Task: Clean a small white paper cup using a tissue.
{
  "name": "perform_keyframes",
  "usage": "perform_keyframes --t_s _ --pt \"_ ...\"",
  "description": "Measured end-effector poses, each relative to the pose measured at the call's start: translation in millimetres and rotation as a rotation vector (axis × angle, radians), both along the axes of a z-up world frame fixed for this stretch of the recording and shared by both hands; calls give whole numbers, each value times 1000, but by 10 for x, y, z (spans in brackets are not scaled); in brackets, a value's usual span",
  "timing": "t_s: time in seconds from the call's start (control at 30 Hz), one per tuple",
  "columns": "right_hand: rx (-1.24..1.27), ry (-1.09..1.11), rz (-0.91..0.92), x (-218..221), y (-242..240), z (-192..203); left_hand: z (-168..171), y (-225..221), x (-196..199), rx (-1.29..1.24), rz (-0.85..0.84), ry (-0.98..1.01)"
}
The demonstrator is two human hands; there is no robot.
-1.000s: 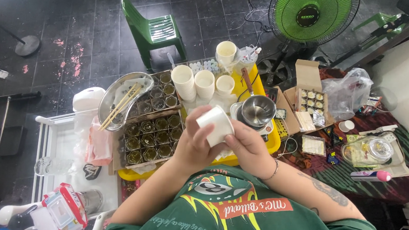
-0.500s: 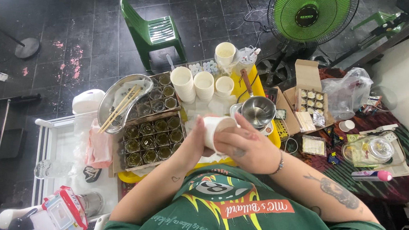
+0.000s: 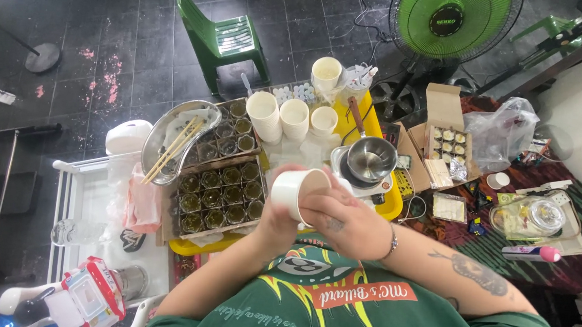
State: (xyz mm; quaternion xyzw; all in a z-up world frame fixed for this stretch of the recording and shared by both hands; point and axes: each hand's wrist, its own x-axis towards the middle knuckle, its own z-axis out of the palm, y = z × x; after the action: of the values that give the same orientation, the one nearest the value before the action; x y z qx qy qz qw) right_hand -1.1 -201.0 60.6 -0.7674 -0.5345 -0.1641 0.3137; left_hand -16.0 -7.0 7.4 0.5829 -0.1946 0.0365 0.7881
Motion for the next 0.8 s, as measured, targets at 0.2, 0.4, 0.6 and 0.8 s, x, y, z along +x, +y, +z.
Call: perform_keyframes --t_s 0.2,0.4,0.6,0.8 --pt "-198 -156 85 99 -165 -140 -261 282 113 -257 -544 893" --pt "-97 213 64 83 -224 -247 -203 282 63 -398 -756 621" --pt "185 580 26 103 -143 56 413 244 -50 602 -35 -174" --pt "77 533 204 63 -173 412 34 345 -30 302 -259 235"
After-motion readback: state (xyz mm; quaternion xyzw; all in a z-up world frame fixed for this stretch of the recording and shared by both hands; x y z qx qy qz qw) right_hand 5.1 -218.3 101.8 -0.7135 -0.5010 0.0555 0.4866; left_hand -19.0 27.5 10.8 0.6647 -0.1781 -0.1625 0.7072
